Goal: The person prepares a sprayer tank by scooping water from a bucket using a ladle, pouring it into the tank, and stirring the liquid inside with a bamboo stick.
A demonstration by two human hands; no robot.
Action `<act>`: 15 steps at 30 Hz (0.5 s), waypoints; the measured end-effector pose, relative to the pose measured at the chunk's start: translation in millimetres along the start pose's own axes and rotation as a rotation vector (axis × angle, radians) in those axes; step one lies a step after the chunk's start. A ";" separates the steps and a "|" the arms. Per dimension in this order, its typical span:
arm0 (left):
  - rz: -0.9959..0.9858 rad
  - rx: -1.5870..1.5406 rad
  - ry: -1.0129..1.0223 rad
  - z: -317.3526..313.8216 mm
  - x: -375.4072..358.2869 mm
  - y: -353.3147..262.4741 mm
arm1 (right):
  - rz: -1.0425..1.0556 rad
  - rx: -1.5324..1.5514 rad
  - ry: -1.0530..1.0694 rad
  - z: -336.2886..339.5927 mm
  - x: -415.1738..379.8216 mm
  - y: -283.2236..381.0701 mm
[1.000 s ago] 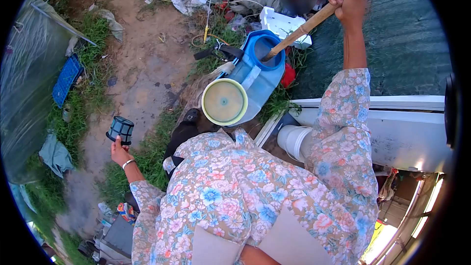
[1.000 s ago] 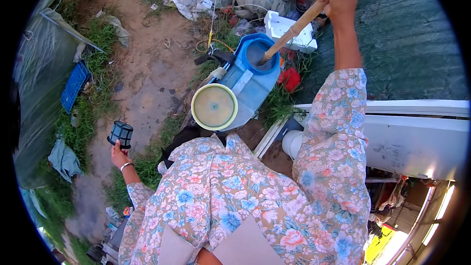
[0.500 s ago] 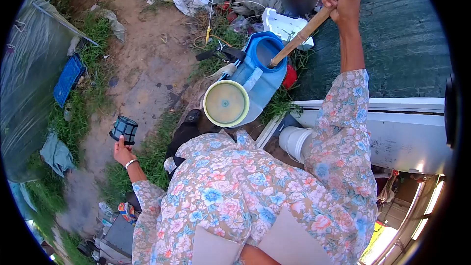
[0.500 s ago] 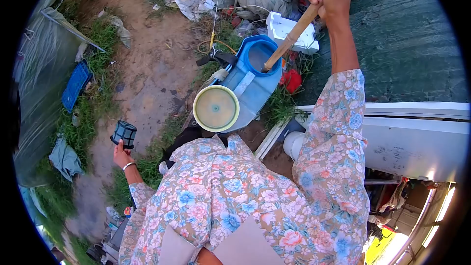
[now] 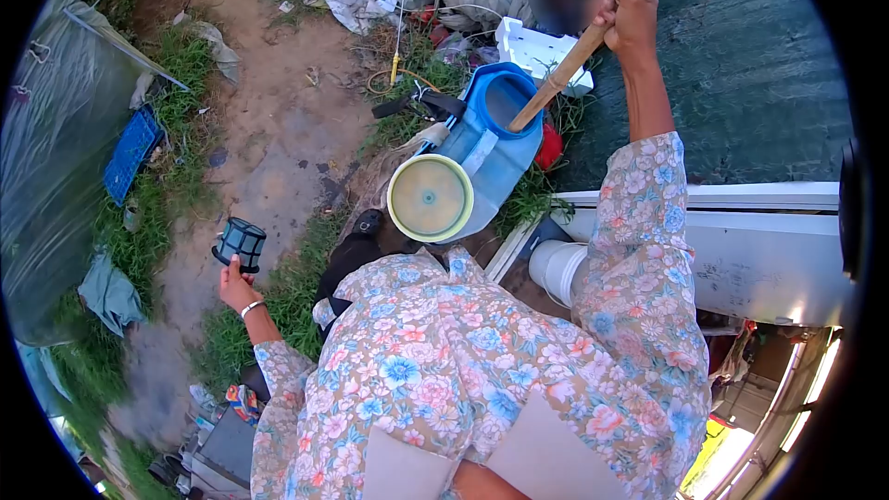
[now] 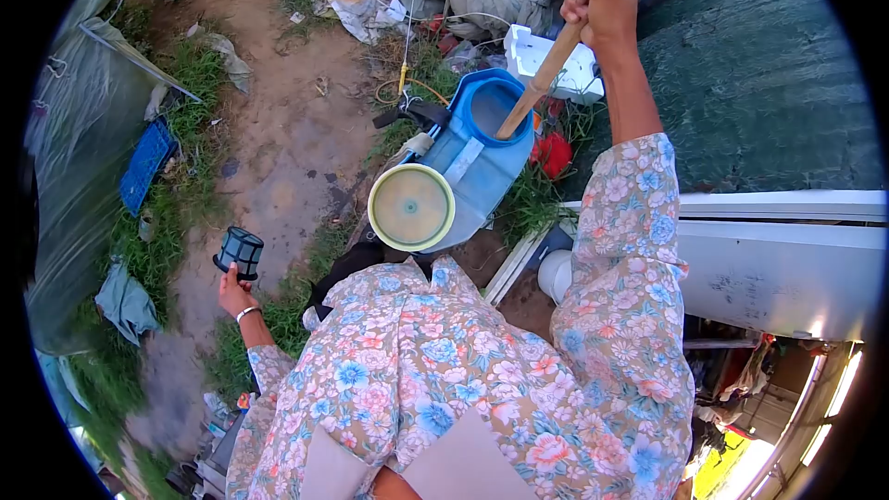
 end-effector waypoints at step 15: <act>0.013 -0.035 0.034 -8.3 7.8 5.9 | 0.307 -0.037 -0.170 -0.2 -18.7 6.2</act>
Point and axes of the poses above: each hand's wrist, its own x-axis towards the middle knuckle, its own z-axis out of the back of the hand, y = z × x, the point moved 7 cm from there along x, towards the middle knuckle, and after that the axes turned 10 degrees about y, right-handed, at the moved point
